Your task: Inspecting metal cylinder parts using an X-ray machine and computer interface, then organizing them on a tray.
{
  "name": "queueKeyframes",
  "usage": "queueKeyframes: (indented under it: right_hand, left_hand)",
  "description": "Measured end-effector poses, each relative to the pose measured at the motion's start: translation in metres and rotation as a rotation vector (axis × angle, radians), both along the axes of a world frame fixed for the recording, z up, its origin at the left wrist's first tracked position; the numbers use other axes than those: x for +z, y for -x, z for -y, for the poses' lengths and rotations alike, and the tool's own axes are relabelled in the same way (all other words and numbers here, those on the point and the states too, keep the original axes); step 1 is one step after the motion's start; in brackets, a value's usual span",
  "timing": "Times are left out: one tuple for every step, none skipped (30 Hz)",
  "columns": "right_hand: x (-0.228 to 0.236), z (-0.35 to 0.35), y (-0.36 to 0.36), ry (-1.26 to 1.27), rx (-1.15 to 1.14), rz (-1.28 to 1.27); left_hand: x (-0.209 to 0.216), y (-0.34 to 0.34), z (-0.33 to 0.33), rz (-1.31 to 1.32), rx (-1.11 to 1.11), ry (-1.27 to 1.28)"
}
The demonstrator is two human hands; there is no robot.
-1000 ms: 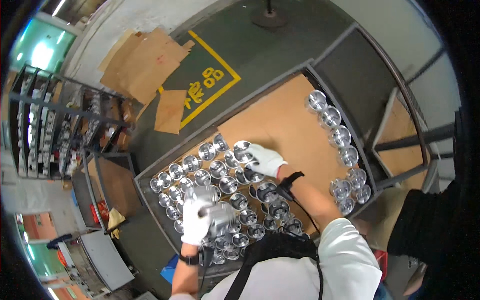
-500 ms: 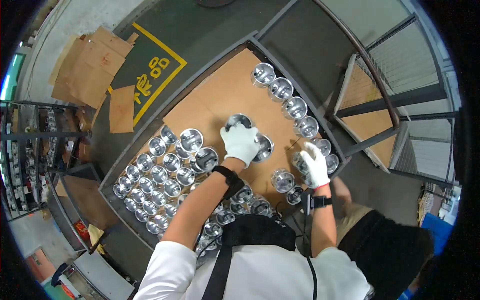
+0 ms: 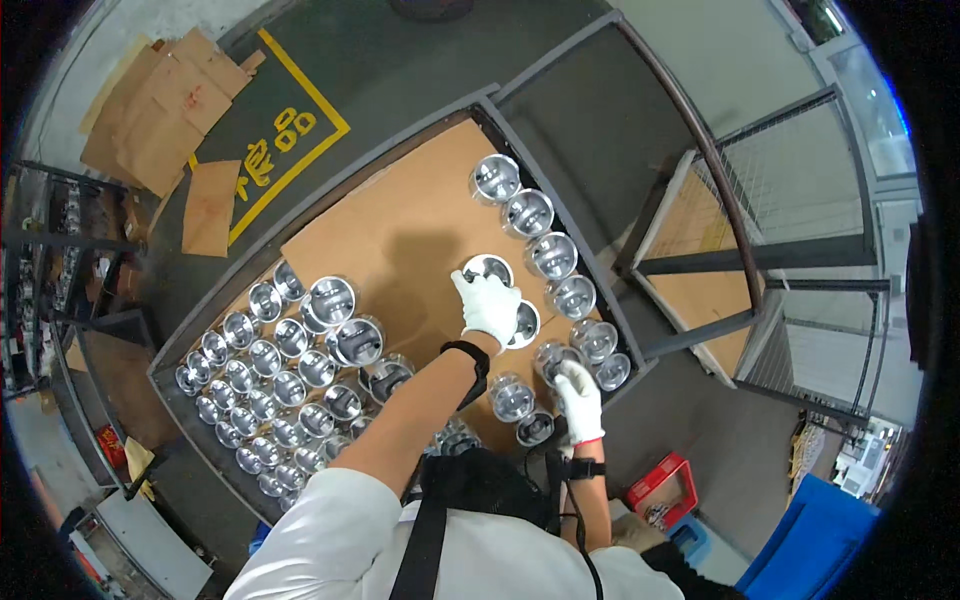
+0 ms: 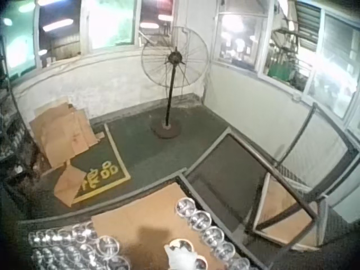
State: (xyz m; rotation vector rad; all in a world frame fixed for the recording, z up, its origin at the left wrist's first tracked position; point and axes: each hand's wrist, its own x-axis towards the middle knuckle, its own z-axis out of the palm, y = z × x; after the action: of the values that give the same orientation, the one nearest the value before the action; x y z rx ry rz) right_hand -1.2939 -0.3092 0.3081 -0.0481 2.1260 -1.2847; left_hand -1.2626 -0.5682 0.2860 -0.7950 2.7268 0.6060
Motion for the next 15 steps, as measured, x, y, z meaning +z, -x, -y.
queueKeyframes:
  right_hand:
    - [-0.002,-0.002,-0.003,-0.012,-0.004,0.011]
    - [-0.003,-0.004,-0.004,-0.020,-0.021,0.028]
    - [-0.001,-0.003,-0.004,-0.035,-0.032,0.058]
    - [-0.003,-0.003,-0.002,-0.045,-0.027,0.052]
    - [-0.003,-0.001,-0.005,-0.056,-0.028,0.053]
    - [-0.005,0.003,-0.006,-0.054,-0.026,0.058]
    - [-0.008,0.007,-0.007,-0.050,-0.005,0.050]
    - [-0.010,0.009,-0.010,-0.051,0.007,0.043]
    - [-0.013,0.015,-0.008,-0.018,0.000,0.034]
    - [-0.018,0.017,-0.002,-0.098,0.095,-0.062]
    - [-0.023,0.019,0.004,-0.177,0.192,-0.157]
    - [-0.021,0.031,0.005,-0.196,0.242,-0.280]
    - [-0.010,0.049,0.006,-0.192,0.321,-0.421]
    - [0.000,0.059,0.015,-0.209,0.417,-0.526]
    - [0.012,0.074,0.015,-0.216,0.515,-0.624]
  left_hand:
    - [0.001,0.007,-0.002,0.001,-0.027,0.033]
    - [0.003,0.013,-0.004,0.023,-0.060,0.048]
    - [0.001,0.017,-0.007,0.017,-0.055,0.051]
    - [-0.001,0.019,-0.009,0.004,-0.067,0.059]
    - [-0.004,0.017,-0.013,-0.003,-0.085,0.065]
    - [-0.008,0.018,-0.013,0.033,-0.107,0.045]
    - [-0.013,0.018,-0.013,0.041,-0.103,0.047]
    - [-0.012,0.015,-0.014,0.028,-0.090,0.032]
    - [-0.011,0.012,-0.013,0.016,-0.077,0.018]
    - [-0.014,0.011,-0.009,-0.064,-0.039,-0.040]
    - [-0.017,0.002,-0.006,-0.056,-0.042,-0.040]
    - [-0.019,-0.015,0.004,-0.385,-0.021,-0.098]
    - [-0.016,-0.034,0.017,-0.714,0.003,-0.152]
    - [0.005,-0.043,0.036,-0.595,-0.028,-0.255]
    - [0.009,-0.069,0.054,-0.662,0.034,-0.227]
